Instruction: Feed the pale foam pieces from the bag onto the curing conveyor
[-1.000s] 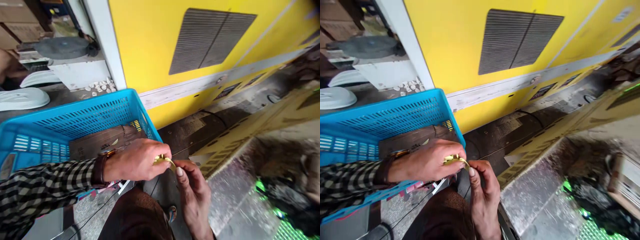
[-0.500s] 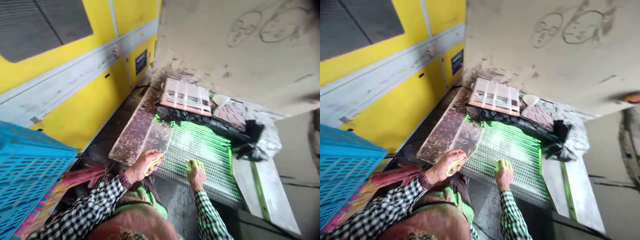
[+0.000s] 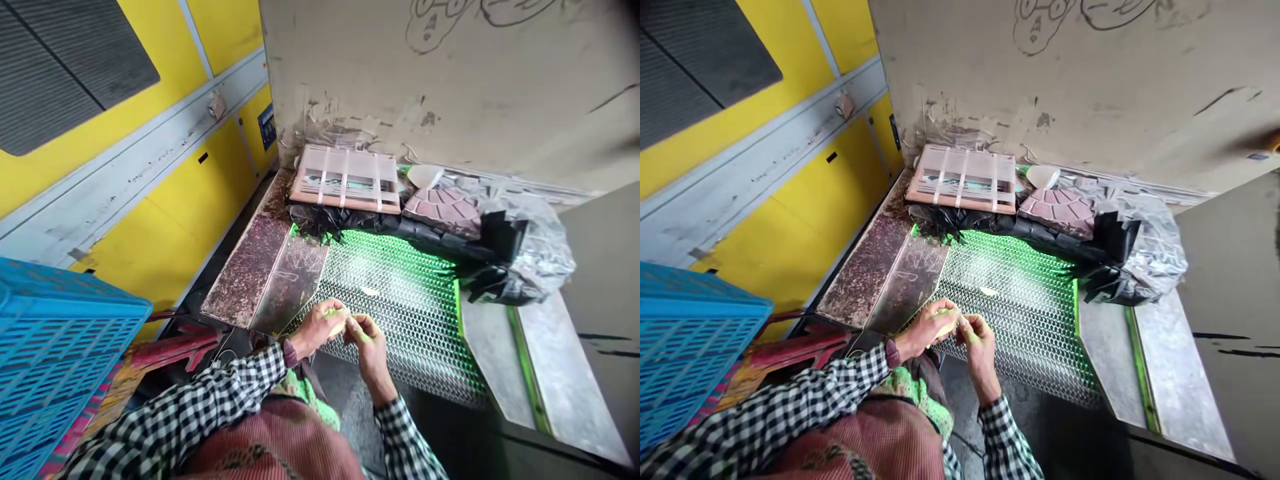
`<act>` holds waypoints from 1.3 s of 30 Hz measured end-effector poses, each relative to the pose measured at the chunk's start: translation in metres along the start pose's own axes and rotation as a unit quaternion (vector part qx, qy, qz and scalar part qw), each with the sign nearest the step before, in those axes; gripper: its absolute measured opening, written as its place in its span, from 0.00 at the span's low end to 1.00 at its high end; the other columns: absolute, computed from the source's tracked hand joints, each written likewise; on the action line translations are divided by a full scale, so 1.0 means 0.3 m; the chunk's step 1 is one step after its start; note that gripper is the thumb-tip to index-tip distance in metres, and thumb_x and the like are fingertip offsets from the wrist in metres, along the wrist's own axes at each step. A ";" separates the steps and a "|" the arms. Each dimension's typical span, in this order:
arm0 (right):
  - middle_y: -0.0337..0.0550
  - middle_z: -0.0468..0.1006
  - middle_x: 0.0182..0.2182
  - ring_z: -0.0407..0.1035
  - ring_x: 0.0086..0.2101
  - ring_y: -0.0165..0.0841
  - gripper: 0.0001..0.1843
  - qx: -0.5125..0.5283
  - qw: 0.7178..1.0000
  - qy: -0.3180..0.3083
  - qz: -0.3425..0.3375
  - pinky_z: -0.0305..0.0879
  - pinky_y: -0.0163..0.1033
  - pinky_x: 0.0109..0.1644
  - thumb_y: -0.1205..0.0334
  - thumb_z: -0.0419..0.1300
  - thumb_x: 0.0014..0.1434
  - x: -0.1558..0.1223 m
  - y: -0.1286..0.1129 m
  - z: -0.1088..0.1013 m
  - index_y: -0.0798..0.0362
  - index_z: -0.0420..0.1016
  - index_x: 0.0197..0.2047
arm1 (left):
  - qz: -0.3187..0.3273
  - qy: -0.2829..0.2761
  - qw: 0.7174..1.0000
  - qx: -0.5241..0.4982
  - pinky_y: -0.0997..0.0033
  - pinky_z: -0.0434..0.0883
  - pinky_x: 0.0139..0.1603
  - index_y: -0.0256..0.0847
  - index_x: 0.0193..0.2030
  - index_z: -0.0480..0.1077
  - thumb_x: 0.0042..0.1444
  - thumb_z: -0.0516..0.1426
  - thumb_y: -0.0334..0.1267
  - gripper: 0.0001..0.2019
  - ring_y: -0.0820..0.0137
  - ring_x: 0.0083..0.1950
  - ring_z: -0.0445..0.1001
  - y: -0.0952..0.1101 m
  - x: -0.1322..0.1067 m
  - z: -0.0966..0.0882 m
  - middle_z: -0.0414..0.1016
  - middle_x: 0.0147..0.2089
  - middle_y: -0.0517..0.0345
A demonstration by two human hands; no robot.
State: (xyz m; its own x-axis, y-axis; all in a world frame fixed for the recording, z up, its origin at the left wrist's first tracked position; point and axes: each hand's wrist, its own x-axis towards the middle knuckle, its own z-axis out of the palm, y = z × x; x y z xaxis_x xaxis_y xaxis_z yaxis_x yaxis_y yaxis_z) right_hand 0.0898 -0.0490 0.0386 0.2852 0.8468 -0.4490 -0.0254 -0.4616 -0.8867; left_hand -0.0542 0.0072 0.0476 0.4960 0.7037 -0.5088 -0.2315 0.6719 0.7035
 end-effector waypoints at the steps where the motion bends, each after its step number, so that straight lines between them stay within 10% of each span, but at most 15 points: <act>1: 0.37 0.72 0.24 0.64 0.24 0.31 0.25 -0.024 0.999 0.029 0.014 0.62 0.36 0.28 0.37 0.68 0.55 0.023 0.020 -0.025 0.52 0.73 0.33 | -0.017 0.022 1.000 0.004 0.78 0.50 0.20 0.41 0.39 0.66 0.57 0.62 0.51 0.16 0.78 0.21 0.59 -0.004 0.005 -0.004 0.68 0.26 0.64; 8: 0.44 0.78 0.32 0.66 0.29 0.36 0.25 -0.453 0.878 0.155 -0.011 0.54 0.39 0.31 0.40 0.56 0.62 0.104 0.032 -0.155 0.51 0.78 0.49 | -0.072 0.061 0.995 -0.014 0.77 0.46 0.18 0.41 0.39 0.66 0.59 0.59 0.55 0.18 0.78 0.20 0.61 -0.046 0.026 -0.074 0.70 0.29 0.60; 14: 0.43 0.77 0.33 0.70 0.28 0.35 0.28 -0.145 0.988 -0.018 0.052 0.63 0.37 0.28 0.34 0.65 0.58 -0.013 -0.024 0.076 0.52 0.77 0.45 | -0.014 0.054 0.998 -0.024 0.77 0.57 0.25 0.41 0.36 0.66 0.60 0.59 0.54 0.17 0.76 0.27 0.61 -0.091 0.054 -0.137 0.64 0.31 0.63; 21: 0.38 0.74 0.26 0.67 0.26 0.31 0.25 -0.063 0.992 0.103 0.039 0.65 0.34 0.27 0.40 0.74 0.50 -0.042 -0.005 0.277 0.54 0.75 0.34 | -0.013 -0.022 1.000 0.018 0.74 0.57 0.27 0.41 0.36 0.67 0.64 0.56 0.46 0.11 0.74 0.27 0.59 -0.099 0.099 -0.215 0.64 0.29 0.63; 26: 0.38 0.76 0.30 0.71 0.29 0.32 0.27 -0.040 0.984 0.167 0.054 0.69 0.35 0.29 0.40 0.74 0.49 -0.039 0.001 0.258 0.53 0.75 0.38 | -0.028 -0.019 0.999 -0.040 0.74 0.53 0.23 0.43 0.38 0.62 0.65 0.54 0.49 0.13 0.76 0.24 0.56 -0.065 0.129 -0.227 0.61 0.28 0.66; 31: 0.40 0.78 0.34 0.72 0.29 0.31 0.28 -0.055 0.996 0.059 0.046 0.69 0.34 0.29 0.37 0.70 0.55 0.019 0.012 0.227 0.52 0.75 0.45 | 0.021 0.021 0.999 -0.021 0.74 0.55 0.25 0.42 0.34 0.63 0.60 0.61 0.52 0.17 0.76 0.25 0.57 -0.055 0.142 -0.240 0.61 0.26 0.66; 39: 0.34 0.71 0.24 0.66 0.22 0.29 0.20 -0.040 0.997 -0.016 0.058 0.60 0.33 0.23 0.44 0.69 0.51 0.125 0.004 0.010 0.51 0.71 0.34 | -0.008 0.126 0.992 -0.020 0.73 0.54 0.22 0.42 0.32 0.65 0.61 0.59 0.57 0.19 0.75 0.24 0.59 -0.135 0.155 -0.023 0.63 0.26 0.64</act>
State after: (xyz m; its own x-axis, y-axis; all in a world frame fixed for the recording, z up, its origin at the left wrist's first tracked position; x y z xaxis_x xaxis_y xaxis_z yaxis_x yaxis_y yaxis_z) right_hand 0.0976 -0.0170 0.0205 0.2541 0.7937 -0.5527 0.0212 -0.5759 -0.8173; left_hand -0.0275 0.0143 -0.0078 0.2768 0.7242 -0.6315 -0.2613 0.6892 0.6758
